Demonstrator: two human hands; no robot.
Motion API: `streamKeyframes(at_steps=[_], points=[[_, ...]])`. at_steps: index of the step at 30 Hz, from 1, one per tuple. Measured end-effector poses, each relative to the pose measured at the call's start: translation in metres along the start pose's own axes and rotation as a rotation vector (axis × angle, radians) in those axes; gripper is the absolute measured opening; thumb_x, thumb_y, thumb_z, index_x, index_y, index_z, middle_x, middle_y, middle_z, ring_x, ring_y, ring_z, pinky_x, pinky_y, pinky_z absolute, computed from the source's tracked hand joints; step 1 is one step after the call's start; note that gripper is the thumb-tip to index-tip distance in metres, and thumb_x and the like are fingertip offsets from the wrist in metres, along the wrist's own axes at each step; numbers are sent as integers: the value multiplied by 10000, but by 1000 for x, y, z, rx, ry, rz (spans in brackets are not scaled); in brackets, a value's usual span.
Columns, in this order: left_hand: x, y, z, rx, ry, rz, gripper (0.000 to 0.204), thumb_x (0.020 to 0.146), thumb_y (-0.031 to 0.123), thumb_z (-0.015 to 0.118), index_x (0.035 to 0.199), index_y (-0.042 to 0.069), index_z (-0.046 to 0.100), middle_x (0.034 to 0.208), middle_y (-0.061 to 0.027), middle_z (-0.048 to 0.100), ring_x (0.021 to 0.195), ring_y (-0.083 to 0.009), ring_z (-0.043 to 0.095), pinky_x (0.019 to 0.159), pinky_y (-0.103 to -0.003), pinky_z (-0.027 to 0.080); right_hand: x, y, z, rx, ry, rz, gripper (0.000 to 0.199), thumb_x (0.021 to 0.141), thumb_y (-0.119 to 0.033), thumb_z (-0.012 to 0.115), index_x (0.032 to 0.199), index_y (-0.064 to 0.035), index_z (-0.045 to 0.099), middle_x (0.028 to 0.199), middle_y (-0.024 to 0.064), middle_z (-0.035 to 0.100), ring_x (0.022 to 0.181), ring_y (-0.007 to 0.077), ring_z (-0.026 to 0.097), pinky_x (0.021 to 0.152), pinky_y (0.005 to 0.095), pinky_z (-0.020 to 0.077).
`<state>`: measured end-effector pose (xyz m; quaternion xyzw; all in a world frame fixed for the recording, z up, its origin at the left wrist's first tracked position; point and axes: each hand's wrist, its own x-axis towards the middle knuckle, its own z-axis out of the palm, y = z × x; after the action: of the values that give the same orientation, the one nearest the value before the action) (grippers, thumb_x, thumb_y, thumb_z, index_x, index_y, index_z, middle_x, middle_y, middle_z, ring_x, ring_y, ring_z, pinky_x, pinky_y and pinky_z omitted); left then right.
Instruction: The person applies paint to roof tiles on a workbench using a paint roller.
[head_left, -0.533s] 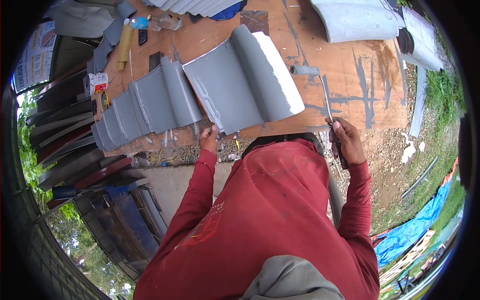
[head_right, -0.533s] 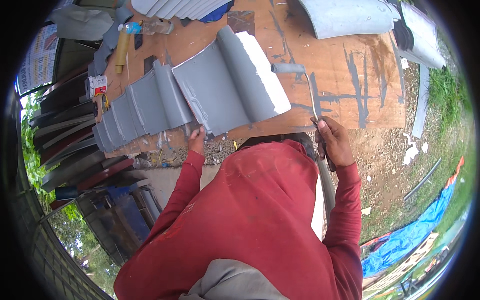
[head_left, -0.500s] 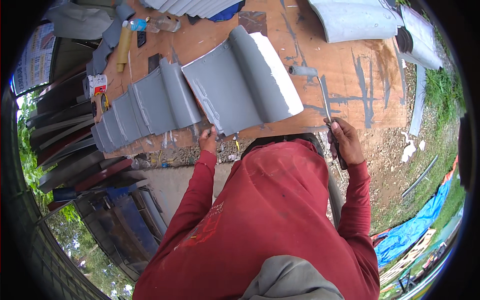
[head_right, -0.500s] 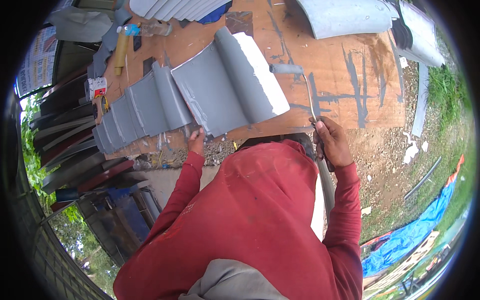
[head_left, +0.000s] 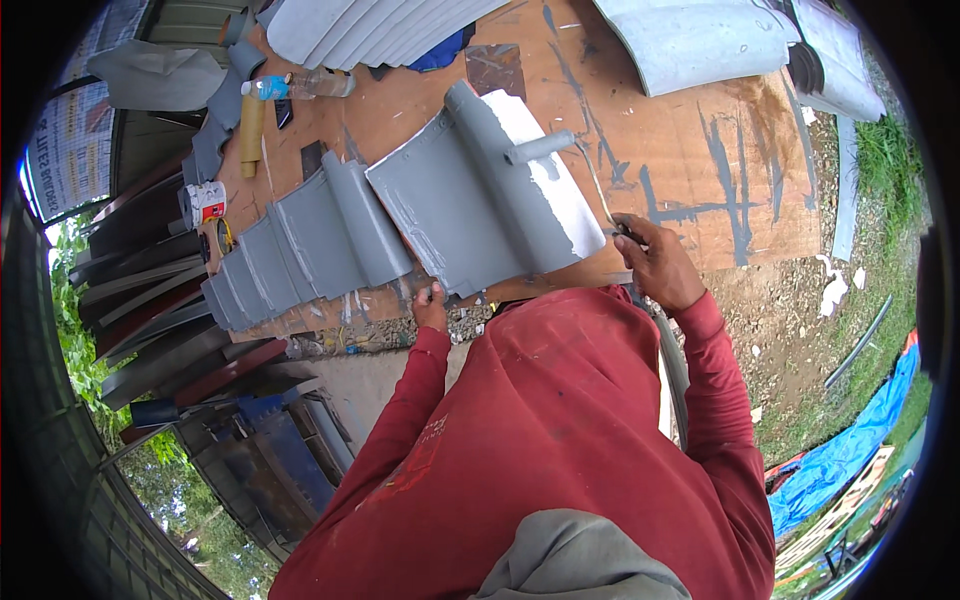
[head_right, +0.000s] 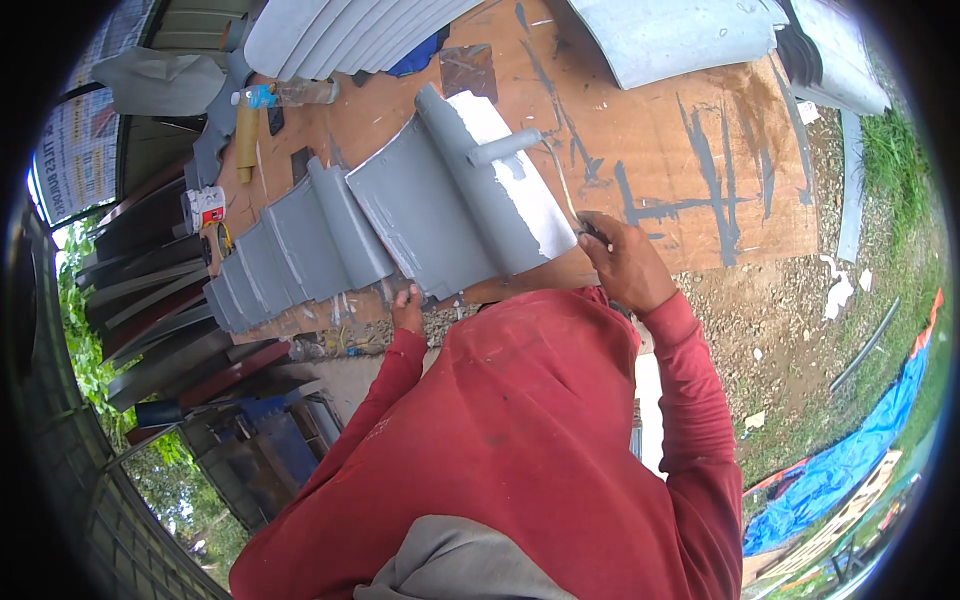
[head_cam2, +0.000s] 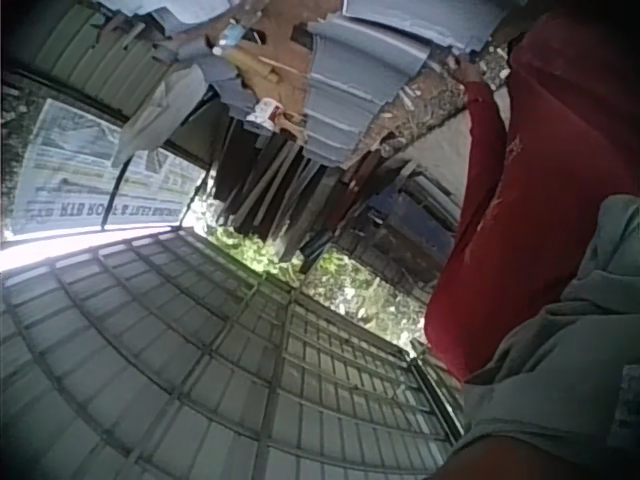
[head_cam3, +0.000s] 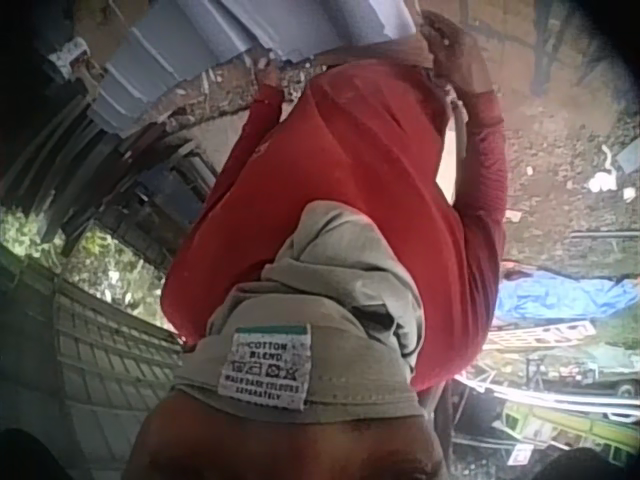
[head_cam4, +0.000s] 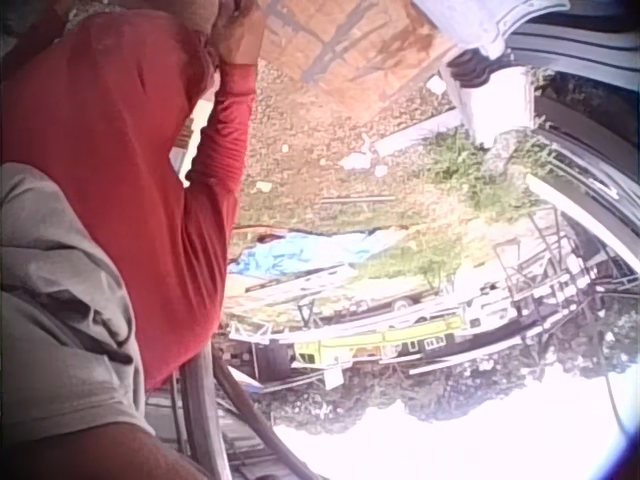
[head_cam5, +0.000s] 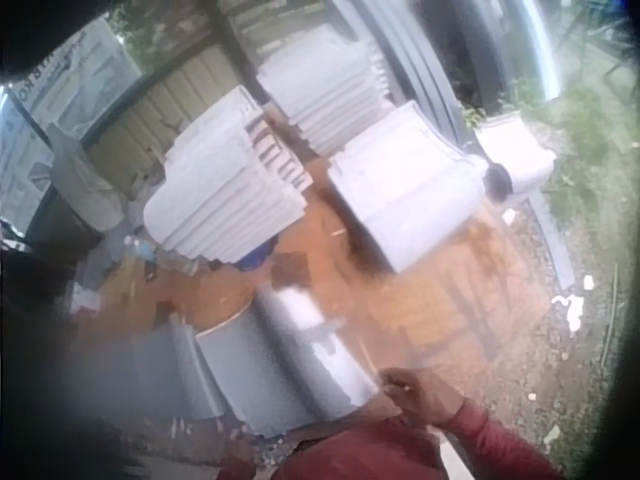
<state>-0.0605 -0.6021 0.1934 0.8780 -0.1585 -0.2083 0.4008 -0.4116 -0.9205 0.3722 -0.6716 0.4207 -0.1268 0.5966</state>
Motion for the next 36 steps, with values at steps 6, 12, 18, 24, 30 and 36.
streamKeyframes(at_steps=[6,12,18,24,30,36], points=[[-5,6,1,61,38,94,370,992,323,640,874,-28,633,805,-89,639,747,-152,543,690,-359,464,81,-21,24,-128,120,-204,225,917,-108,595,1089,28,649,894,283,660,836,480,638,728,507,505],[-9,13,-1,87,38,91,365,996,306,629,860,-32,622,787,-106,627,724,-167,534,674,-362,455,48,-41,6,-276,89,-274,224,890,-68,595,1081,35,653,857,302,650,806,481,642,722,513,511],[-14,17,-2,60,-6,38,350,1003,291,623,829,-11,592,739,-20,556,701,-109,466,634,-319,424,41,-48,1,-211,19,-215,239,883,-63,584,1080,58,647,836,304,652,802,478,644,720,521,516],[-12,23,0,21,-2,-1,347,1005,289,618,834,-12,590,738,-22,555,698,-113,462,633,-321,423,105,-42,34,-315,135,-303,174,887,-64,572,1010,44,630,826,300,641,792,487,628,716,528,505],[-18,26,-2,163,57,60,330,996,277,625,884,-34,614,801,-76,600,718,-140,477,663,-349,437,42,-51,-7,-274,19,-341,172,876,-50,564,967,78,633,787,271,639,776,456,638,714,493,512],[-13,16,-1,12,4,20,341,997,271,630,824,-16,572,743,-36,520,703,-114,438,634,-324,410,33,-49,-29,-107,-109,-80,189,904,-72,574,1033,46,643,766,245,636,729,406,646,675,450,501]])
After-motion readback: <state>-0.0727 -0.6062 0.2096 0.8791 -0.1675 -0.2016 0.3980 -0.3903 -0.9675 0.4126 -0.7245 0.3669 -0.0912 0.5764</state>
